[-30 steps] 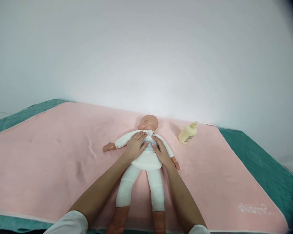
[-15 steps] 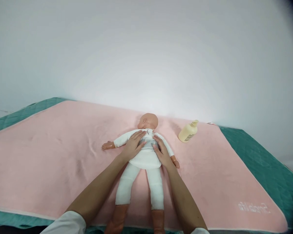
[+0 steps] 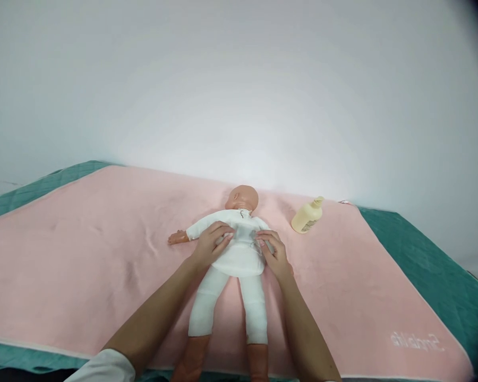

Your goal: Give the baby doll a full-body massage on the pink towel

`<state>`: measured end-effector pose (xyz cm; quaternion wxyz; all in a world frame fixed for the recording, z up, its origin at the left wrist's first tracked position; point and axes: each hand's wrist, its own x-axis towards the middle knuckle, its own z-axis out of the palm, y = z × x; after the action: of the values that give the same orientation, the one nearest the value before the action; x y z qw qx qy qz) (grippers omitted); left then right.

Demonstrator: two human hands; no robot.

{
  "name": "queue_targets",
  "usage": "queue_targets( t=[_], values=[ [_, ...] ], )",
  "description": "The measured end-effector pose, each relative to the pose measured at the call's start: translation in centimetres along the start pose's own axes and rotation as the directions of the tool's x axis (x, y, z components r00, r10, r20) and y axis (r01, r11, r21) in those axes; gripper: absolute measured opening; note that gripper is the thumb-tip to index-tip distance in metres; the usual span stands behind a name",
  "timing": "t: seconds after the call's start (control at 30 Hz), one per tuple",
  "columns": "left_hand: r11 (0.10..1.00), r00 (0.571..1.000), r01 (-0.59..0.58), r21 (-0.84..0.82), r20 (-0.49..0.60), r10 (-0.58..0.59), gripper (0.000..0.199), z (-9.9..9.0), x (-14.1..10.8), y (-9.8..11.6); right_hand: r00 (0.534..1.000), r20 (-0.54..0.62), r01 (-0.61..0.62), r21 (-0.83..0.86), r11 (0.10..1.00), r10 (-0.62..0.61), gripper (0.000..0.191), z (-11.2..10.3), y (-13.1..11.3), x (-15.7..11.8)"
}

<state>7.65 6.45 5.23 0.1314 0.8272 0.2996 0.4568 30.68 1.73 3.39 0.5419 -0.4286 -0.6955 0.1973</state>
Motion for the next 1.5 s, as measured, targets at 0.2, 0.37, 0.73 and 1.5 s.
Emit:
queue_targets(
  t=[0.2,0.37,0.73,1.5],
  values=[
    [0.945,0.908,-0.323,0.045,0.297,0.296,0.040,0.1,-0.4,1.5,0.977,0.205,0.050,0.034,0.998,-0.056,0.016,0.1,-1.6,-1.5],
    [0.949,0.889,-0.312,0.051,0.369,0.273,0.041,0.4,-0.5,2.0,0.950,0.308,0.032,0.035,0.999,-0.042,0.022,0.2,-1.9,-2.3],
    [0.976,0.861,-0.216,0.006,0.473,0.188,0.043,0.6,-0.5,2.3,0.932,0.361,0.018,-0.052,0.998,0.002,0.031,0.5,-2.3,-2.2],
    [0.976,0.951,-0.058,-0.211,0.285,0.118,0.026,-0.1,0.1,1.8,0.985,0.173,0.007,-0.006,1.000,-0.006,0.013,0.8,-0.5,-2.3]
  ],
)
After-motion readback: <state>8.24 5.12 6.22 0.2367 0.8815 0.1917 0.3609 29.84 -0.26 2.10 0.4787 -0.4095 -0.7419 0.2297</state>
